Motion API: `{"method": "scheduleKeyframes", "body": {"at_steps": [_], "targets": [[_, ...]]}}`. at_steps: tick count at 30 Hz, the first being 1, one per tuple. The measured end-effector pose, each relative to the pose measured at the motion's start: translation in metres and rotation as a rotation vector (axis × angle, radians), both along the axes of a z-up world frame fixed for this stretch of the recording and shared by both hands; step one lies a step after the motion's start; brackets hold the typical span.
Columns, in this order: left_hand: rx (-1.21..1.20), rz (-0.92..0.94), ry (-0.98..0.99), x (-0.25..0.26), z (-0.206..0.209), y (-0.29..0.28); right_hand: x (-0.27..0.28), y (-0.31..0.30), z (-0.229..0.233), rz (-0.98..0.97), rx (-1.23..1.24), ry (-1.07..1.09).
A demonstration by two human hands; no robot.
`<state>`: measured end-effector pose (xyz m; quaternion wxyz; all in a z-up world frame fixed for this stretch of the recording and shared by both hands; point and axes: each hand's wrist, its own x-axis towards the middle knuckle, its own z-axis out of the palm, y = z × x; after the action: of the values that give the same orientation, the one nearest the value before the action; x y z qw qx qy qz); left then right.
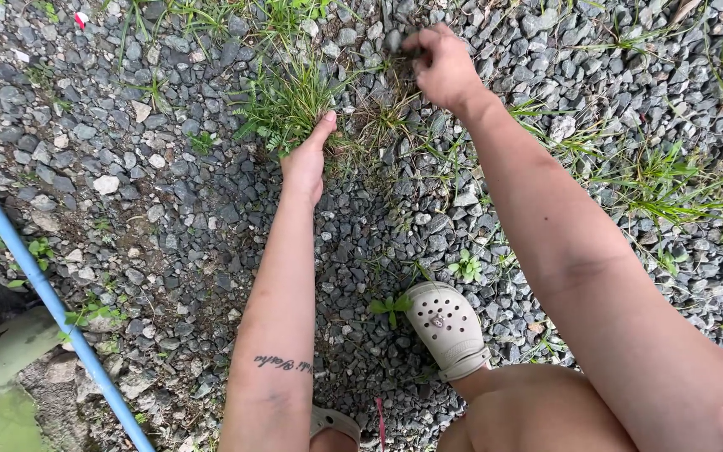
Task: Pulling weeds from the ground and near a water tank outdoors.
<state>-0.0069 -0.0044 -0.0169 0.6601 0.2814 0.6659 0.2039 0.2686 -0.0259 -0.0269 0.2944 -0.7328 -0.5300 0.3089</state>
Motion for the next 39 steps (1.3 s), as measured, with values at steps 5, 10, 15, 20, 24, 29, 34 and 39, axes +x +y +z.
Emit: {"method": "scheduleKeyframes", "body": {"at_steps": [5, 10, 15, 20, 24, 29, 34, 39], "targets": [[0.058, 0.015, -0.068, -0.002, -0.008, -0.001, -0.009, -0.001, 0.007, 0.032, -0.062, -0.041], [0.057, 0.017, -0.067, -0.001, -0.009, -0.001, -0.023, 0.001, 0.013, 0.103, -0.077, -0.109], [0.068, 0.010, -0.087, -0.002, -0.010, -0.001, -0.026, 0.005, -0.009, 0.041, -0.040, -0.145], [0.033, 0.002, -0.066, -0.002, -0.005, 0.001, -0.033, 0.010, -0.017, 0.018, -0.001, -0.171], [0.066, 0.021, -0.110, -0.003, -0.010, 0.000, -0.046, 0.017, 0.007, -0.067, -0.073, -0.105], [0.098, 0.029, -0.131, -0.003, -0.016, 0.000, -0.052, 0.022, 0.008, -0.152, -0.186, -0.084], [0.063, 0.012, -0.080, -0.003, -0.011, 0.001, -0.048, 0.019, -0.018, -0.226, -0.129, 0.006], [0.096, 0.045, -0.137, 0.000, -0.019, 0.001, -0.029, 0.021, -0.024, -0.357, -0.115, 0.233]]}}
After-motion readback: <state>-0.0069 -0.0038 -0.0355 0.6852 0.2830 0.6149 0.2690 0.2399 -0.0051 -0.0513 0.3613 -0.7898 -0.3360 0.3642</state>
